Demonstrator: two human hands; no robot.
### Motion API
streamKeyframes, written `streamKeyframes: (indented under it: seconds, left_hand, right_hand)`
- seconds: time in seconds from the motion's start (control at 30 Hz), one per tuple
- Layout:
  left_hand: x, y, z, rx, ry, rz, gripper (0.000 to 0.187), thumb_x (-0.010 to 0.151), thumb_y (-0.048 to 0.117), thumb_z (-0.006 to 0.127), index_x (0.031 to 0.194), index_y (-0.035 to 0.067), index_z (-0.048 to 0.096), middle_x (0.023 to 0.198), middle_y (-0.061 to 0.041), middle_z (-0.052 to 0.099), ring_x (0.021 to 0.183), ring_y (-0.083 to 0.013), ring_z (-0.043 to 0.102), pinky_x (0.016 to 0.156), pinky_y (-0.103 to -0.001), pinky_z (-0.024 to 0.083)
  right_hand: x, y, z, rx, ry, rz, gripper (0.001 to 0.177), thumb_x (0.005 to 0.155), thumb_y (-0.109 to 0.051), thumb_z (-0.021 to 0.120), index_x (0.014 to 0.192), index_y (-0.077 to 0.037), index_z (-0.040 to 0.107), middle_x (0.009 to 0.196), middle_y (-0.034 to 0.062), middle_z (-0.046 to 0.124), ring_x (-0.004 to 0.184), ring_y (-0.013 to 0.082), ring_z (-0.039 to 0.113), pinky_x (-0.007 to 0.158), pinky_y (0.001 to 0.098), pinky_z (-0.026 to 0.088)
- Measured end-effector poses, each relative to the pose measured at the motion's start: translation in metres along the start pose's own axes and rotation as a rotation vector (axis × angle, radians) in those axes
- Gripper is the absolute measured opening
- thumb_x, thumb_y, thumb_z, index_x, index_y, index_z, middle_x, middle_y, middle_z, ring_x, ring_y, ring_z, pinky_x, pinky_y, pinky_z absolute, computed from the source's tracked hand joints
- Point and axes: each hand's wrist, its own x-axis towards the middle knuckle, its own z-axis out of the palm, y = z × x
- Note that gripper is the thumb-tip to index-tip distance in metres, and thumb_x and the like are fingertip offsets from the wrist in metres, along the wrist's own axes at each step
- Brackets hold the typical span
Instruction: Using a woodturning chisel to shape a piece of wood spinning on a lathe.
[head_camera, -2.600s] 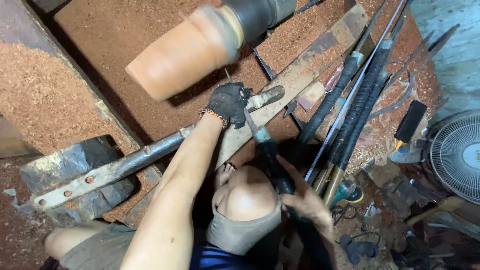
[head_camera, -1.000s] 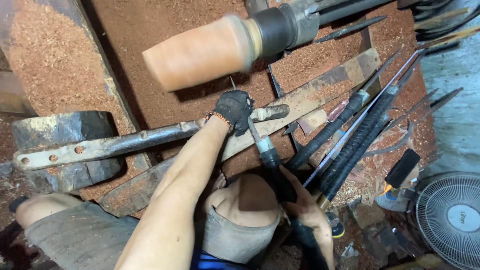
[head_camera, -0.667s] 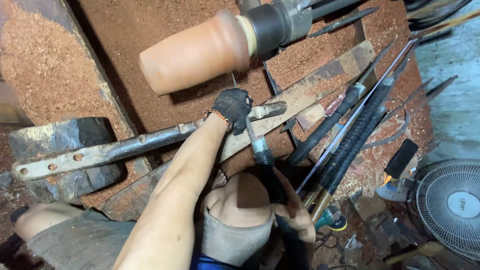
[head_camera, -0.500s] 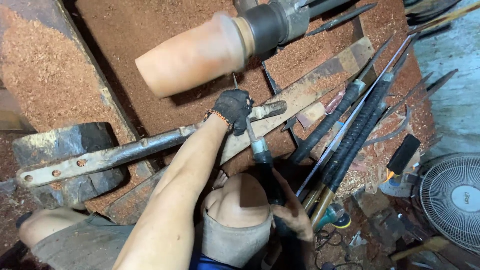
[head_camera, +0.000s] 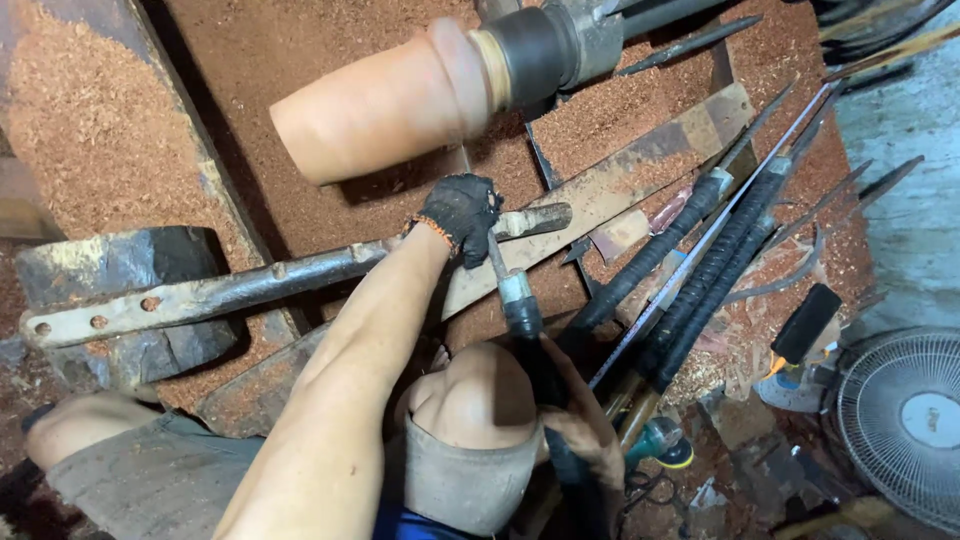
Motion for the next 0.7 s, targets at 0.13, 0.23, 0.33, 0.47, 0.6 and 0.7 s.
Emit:
streamKeyframes:
  seconds: [0.13,0.23,0.33,0.47,0.6,0.7]
  left_hand:
    - [-0.004,0.002,-0.009,0.001,0.038,0.024,0.043,0.029,0.017,0.089,0.07,0.011,0.079,0.081,-0.017,0.072,0.079,-0.0363,0.073,0.07,-0.045,0.061]
    - [-0.005,-0.001,-0.008,0.014,-0.043,-0.01,0.041,0.031,0.019,0.089,0.07,0.01,0.079,0.08,-0.018,0.074,0.078,-0.0349,0.074,0.072,-0.042,0.061]
    - [0.0,-0.004,0.002,-0.116,0.002,-0.025,0.041,0.031,0.018,0.089,0.07,0.01,0.078,0.079,-0.019,0.074,0.076,-0.0366,0.074,0.071,-0.043,0.06]
    - [-0.003,-0.001,0.007,-0.107,0.028,-0.064,0.042,0.034,0.016,0.088,0.074,0.011,0.079,0.084,-0.018,0.074,0.08,-0.0357,0.074,0.072,-0.044,0.06]
    - [-0.011,0.001,0.038,-0.127,0.24,-0.034,0.067,0.054,0.011,0.079,0.12,0.009,0.066,0.108,-0.02,0.068,0.094,-0.0389,0.07,0.074,-0.049,0.058]
    - [-0.022,0.002,0.057,-0.169,0.462,0.12,0.076,0.069,0.006,0.069,0.141,0.012,0.05,0.122,-0.021,0.063,0.097,-0.0406,0.069,0.078,-0.051,0.057]
  right_hand:
    - [0.001,-0.017,-0.001,-0.049,-0.033,-0.026,0.101,0.074,0.003,0.076,0.162,-0.006,0.027,0.151,0.0178,0.051,0.128,0.022,0.056,0.106,0.0334,0.049]
    - [0.0,-0.018,-0.011,0.059,-0.119,-0.041,0.099,0.078,0.004,0.073,0.163,-0.008,0.025,0.152,0.0178,0.051,0.12,0.0186,0.059,0.099,0.0291,0.051]
    - [0.004,-0.022,-0.026,0.059,-0.158,0.025,0.097,0.084,0.004,0.073,0.166,-0.012,0.024,0.142,0.0192,0.056,0.092,0.0156,0.061,0.077,0.0268,0.054]
    - [0.007,-0.023,-0.042,-0.34,-0.049,0.052,0.1,0.08,0.005,0.069,0.168,-0.016,0.026,0.133,0.0172,0.061,0.079,0.0147,0.065,0.065,0.0268,0.056]
    - [-0.019,-0.001,-0.079,-0.217,0.122,0.241,0.094,0.093,-0.004,0.073,0.176,-0.017,0.03,0.106,0.0303,0.073,0.07,0.0277,0.067,0.058,0.0355,0.056]
    - [-0.04,-0.009,-0.109,-0.218,0.14,0.228,0.078,0.091,-0.01,0.071,0.162,-0.005,0.041,0.116,0.0226,0.072,0.093,0.025,0.068,0.079,0.0337,0.056]
